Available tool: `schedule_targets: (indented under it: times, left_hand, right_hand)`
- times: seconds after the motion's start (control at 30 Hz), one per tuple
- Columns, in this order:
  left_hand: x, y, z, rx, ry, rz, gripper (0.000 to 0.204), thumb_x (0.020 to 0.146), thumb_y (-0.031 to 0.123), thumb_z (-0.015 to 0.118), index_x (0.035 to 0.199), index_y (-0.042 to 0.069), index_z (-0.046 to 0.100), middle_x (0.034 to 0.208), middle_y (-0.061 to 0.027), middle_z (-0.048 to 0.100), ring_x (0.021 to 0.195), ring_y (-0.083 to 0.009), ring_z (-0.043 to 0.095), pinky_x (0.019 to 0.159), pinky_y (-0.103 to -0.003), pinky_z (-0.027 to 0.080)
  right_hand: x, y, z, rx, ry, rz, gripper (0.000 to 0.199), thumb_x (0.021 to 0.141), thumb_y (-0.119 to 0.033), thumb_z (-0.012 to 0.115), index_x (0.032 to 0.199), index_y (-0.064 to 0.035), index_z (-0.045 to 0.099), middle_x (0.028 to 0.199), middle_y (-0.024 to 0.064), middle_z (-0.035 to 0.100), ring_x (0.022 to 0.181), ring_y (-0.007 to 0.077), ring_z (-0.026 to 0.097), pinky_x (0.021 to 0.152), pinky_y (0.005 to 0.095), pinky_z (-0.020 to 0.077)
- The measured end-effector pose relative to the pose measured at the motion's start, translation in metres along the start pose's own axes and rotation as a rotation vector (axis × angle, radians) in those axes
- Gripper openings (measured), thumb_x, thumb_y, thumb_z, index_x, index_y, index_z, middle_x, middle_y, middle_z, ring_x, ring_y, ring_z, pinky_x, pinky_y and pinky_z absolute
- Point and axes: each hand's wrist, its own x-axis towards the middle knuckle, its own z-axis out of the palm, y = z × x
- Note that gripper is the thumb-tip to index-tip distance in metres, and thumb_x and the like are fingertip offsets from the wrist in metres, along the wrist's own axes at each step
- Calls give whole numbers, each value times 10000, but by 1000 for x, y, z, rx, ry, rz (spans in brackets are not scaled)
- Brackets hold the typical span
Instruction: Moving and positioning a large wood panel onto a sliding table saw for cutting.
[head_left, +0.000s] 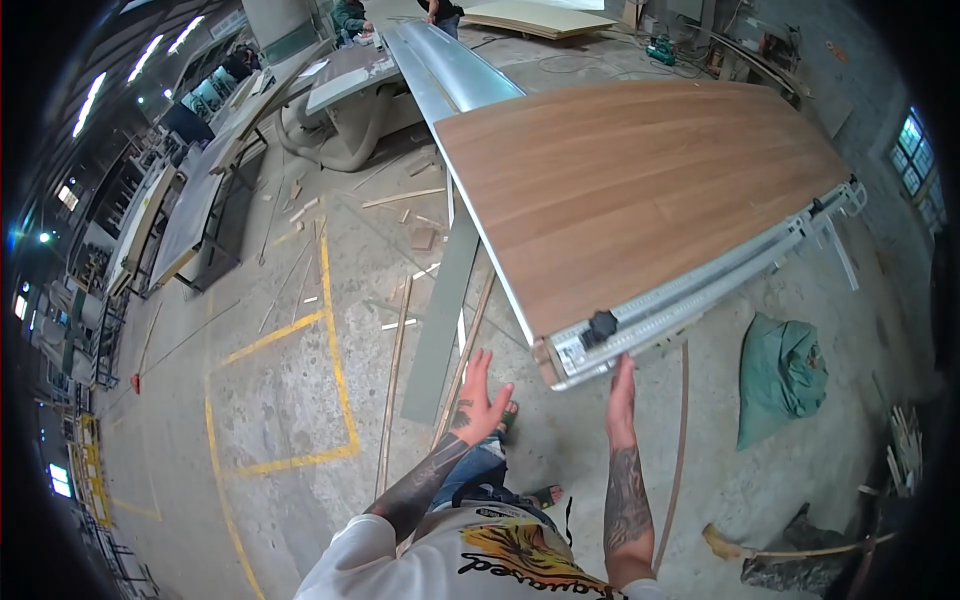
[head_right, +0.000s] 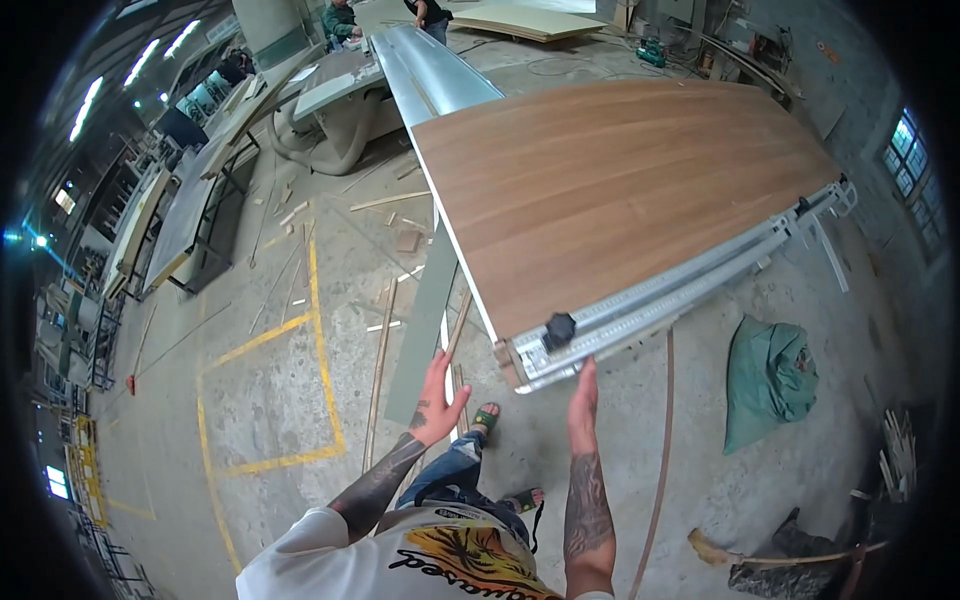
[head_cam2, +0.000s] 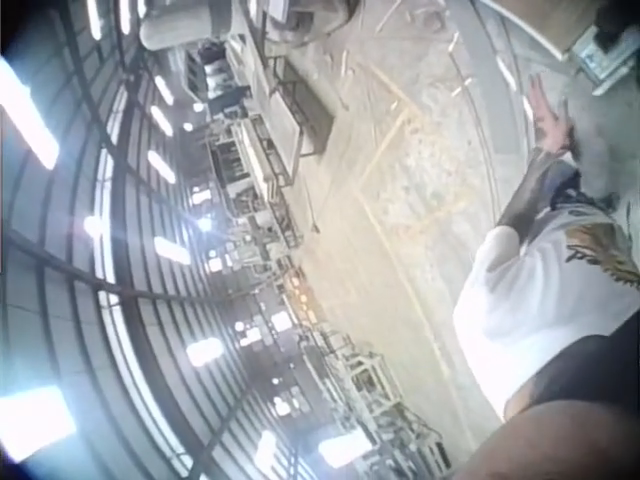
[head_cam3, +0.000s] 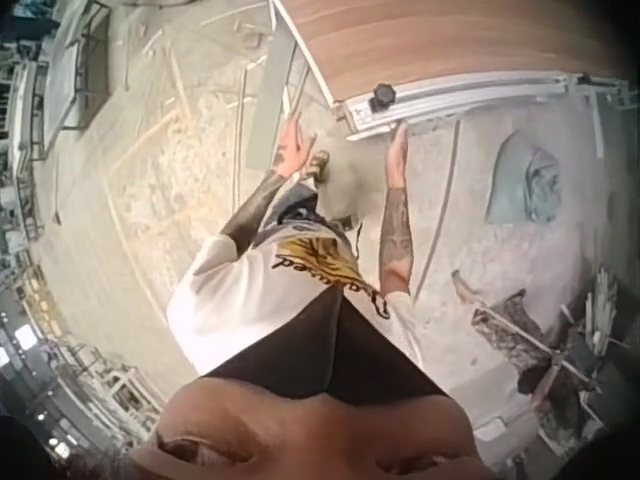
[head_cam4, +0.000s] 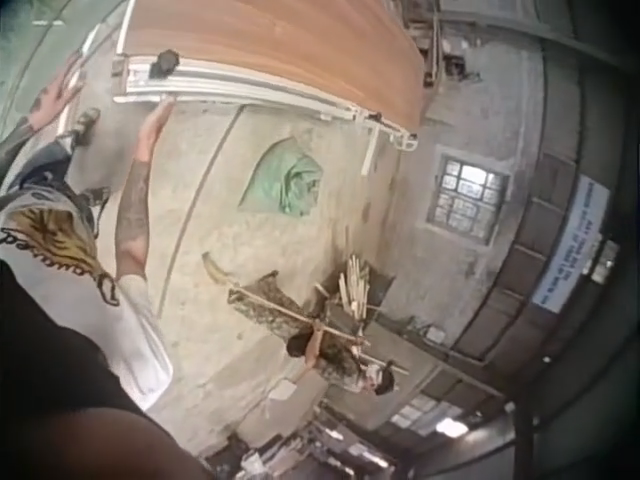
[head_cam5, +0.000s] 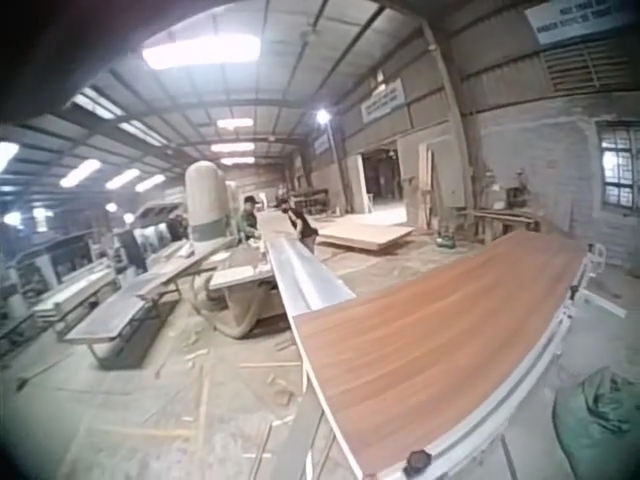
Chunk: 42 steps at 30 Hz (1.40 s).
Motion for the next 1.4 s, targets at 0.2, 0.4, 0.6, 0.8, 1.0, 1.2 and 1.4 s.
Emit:
schedule_targets:
  times: [0.2, 0.4, 0.6, 0.8, 1.0, 1.2, 1.4]
  left_hand:
    - [46, -37, 0, -3, 57, -34, 604, 858, 151, 615, 1367, -19, 338, 1409, -274, 324, 1302, -409, 349, 1070, -427, 300]
    - [148, -94, -10, -109, 54, -17, 575, 839, 99, 608, 1356, 1, 375, 1425, -237, 333, 1310, -357, 366, 1060, -399, 325]
    - [270, -104, -60, -155, -58, 13, 525, 832, 55, 602, 1322, 13, 418, 1405, -245, 360, 1284, -397, 391, 1045, -408, 339]
    - [346, -139, -81, -162, 6, -41, 461, 836, 69, 607, 1276, 24, 476, 1372, -220, 409, 1261, -377, 426, 1034, -406, 354]
    - [356, -196, -64, -124, 143, -316, 442, 855, 109, 600, 1274, 38, 480, 1356, -222, 424, 1246, -382, 436, 1025, -410, 363]
    - [385, -261, -37, -46, 294, -517, 454, 850, 125, 612, 1278, 45, 481, 1335, -199, 456, 1170, -348, 508, 971, -400, 417]
    - [415, -287, -50, -271, 497, -715, 488, 893, 144, 573, 1333, 8, 412, 1343, -161, 454, 1157, -289, 513, 946, -388, 428]
  right_hand:
    - [109, -24, 72, -64, -151, -45, 733, 974, -555, 212, 1482, -33, 127, 1555, 105, 117, 1434, 212, 95, 1150, 375, 77]
    - [199, -63, 155, -488, -4, -337, 575, 986, -329, 393, 1397, 61, 297, 1473, 210, 293, 1382, 332, 255, 1122, 374, 218]
    - [324, -137, 283, -812, -69, -998, 528, 885, -195, 564, 1340, 10, 392, 1441, 216, 314, 1349, 377, 288, 1100, 422, 254]
    - [462, -159, 409, -1004, -185, -1119, 356, 880, -212, 571, 1159, 10, 564, 1382, 213, 402, 1328, 387, 313, 1087, 482, 267]
    - [562, -160, 482, -1056, -214, -1115, 328, 887, -252, 578, 1128, -32, 611, 1343, 204, 448, 1307, 387, 340, 1089, 501, 247]
    - [669, -161, 563, -1076, -234, -1222, 350, 892, -272, 565, 1159, -48, 598, 1356, 205, 432, 1322, 377, 321, 1088, 525, 227]
    - [774, -172, 655, -1017, -319, -956, 419, 845, -311, 546, 1194, -81, 569, 1380, 242, 382, 1325, 456, 249, 1074, 616, 134]
